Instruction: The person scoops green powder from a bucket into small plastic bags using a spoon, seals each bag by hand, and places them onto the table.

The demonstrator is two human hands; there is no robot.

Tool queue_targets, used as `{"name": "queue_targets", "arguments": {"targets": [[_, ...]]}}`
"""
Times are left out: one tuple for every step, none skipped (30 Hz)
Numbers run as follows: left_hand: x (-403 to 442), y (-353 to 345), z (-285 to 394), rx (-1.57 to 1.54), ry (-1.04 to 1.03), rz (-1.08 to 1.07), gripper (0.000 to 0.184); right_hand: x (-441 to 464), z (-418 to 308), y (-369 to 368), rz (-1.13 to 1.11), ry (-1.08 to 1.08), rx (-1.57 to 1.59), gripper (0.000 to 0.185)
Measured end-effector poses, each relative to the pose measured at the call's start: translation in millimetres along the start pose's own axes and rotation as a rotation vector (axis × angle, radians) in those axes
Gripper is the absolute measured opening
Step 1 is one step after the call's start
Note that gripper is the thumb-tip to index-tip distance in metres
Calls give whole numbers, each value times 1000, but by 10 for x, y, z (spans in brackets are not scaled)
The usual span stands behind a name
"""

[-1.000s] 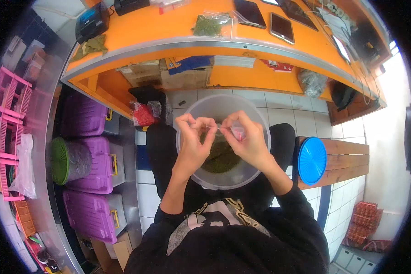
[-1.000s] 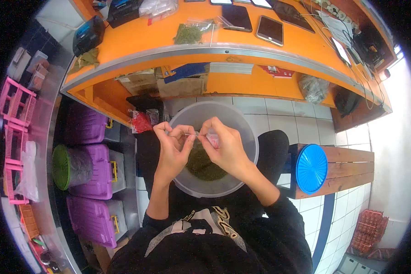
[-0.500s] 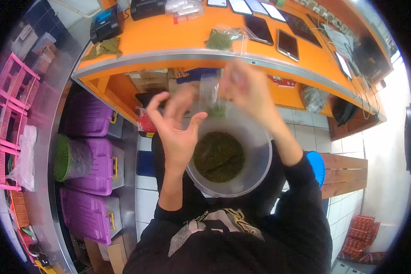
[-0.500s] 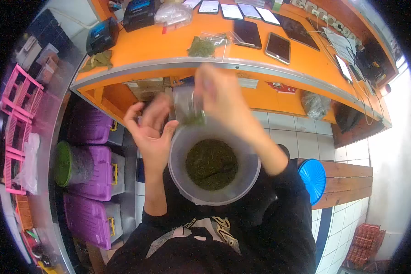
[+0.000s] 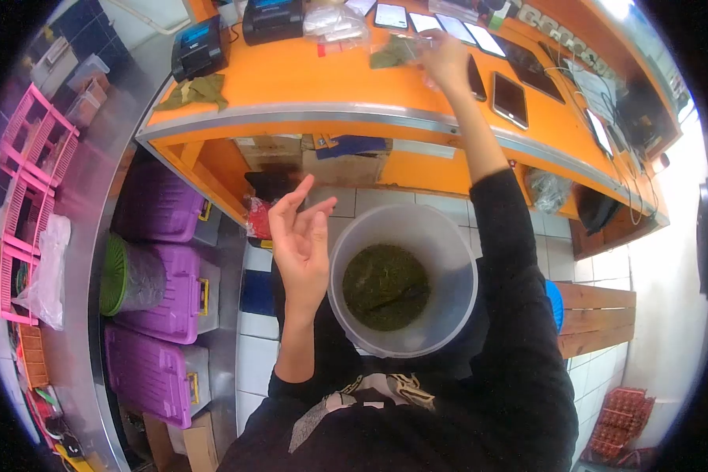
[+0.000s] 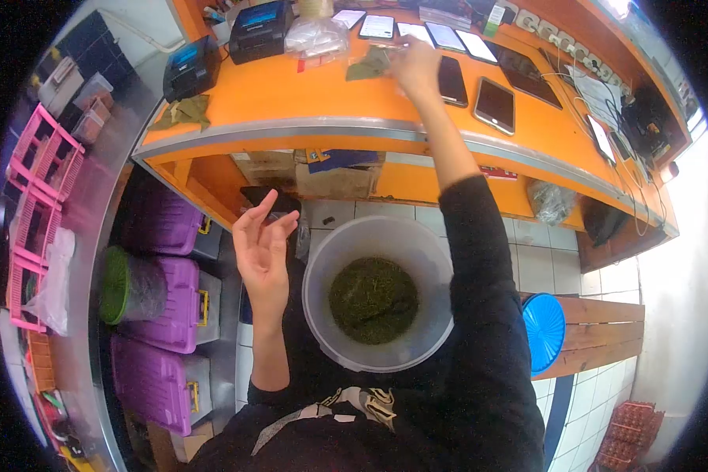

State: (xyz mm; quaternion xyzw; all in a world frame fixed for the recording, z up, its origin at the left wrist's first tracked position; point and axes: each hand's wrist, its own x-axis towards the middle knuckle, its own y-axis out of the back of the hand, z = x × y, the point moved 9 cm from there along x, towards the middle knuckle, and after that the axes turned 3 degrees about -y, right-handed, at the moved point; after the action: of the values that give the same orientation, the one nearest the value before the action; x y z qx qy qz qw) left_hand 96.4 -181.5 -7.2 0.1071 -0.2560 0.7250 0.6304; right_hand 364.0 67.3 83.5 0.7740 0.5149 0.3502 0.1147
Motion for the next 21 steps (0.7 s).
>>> {"name": "queue_targets", "arguments": {"targets": [[-2, 32, 10, -34, -1, 17, 32, -148, -115, 176, 64, 75, 135, 18], [0, 57, 9, -36, 1, 25, 32, -348, -247, 356, 128, 149, 268, 18], [-6, 55, 6, -17, 2, 4, 31, -584, -313, 366, 44, 97, 420, 19], [-21, 30, -3, -1, 4, -19, 30, -880, -369, 346, -39, 42, 567, 20], [-42, -12, -14, -9, 14, -18, 30, -1187, -381, 279, -147, -15, 628, 22], [-69, -126, -57, -46, 65, -60, 30, -1488, -398, 214, -252, -74, 689, 24], [-109, -250, -92, -82, 116, -104, 30, -1774, -414, 176, -294, -94, 767, 27], [-140, -337, -75, -90, 125, -106, 30, -2027, -406, 112, -337, -114, 847, 30], [-194, -511, -66, -90, 157, -203, 32, -2222, -367, 92, -312, -93, 859, 31], [-263, -671, -75, -88, 189, -299, 34, -2381, -323, 79, -289, -71, 872, 32], [-315, -748, -111, -115, 202, -308, 36, -2502, -291, 70, -289, -79, 870, 32], [-356, -758, -155, -114, 210, -310, 36, -2601, -234, 72, -268, -117, 865, 32], [-420, -777, -252, -99, 277, -328, 35, -2677, -164, 76, -247, -154, 860, 32], [-478, -794, -330, -83, 345, -349, 34, -2735, -89, 81, -243, -163, 863, 32], [-500, -779, -366, -82, 384, -332, 30, -2796, -3, 22, -318, -241, 954, 38], [-521, -786, -376, -79, 389, -338, 30, -2864, 52, -32, -395, -319, 1044, 44], [-552, -774, -404, -83, 416, -324, 27, -2918, 77, 6, -390, -326, 1048, 44], [-568, -765, -434, -87, 440, -310, 24, -2966, 14, 21, -448, -339, 1105, 53], [-581, -751, -451, -84, 446, -314, 24, -3013, -25, 18, -507, -353, 1163, 61], [-587, -732, -459, -86, 440, -320, 24, -3031, 15, 41, -503, -359, 1166, 61], [-593, -729, -460, -88, 434, -326, 25, -3060, 66, 48, -514, -394, 1216, 68]]}}
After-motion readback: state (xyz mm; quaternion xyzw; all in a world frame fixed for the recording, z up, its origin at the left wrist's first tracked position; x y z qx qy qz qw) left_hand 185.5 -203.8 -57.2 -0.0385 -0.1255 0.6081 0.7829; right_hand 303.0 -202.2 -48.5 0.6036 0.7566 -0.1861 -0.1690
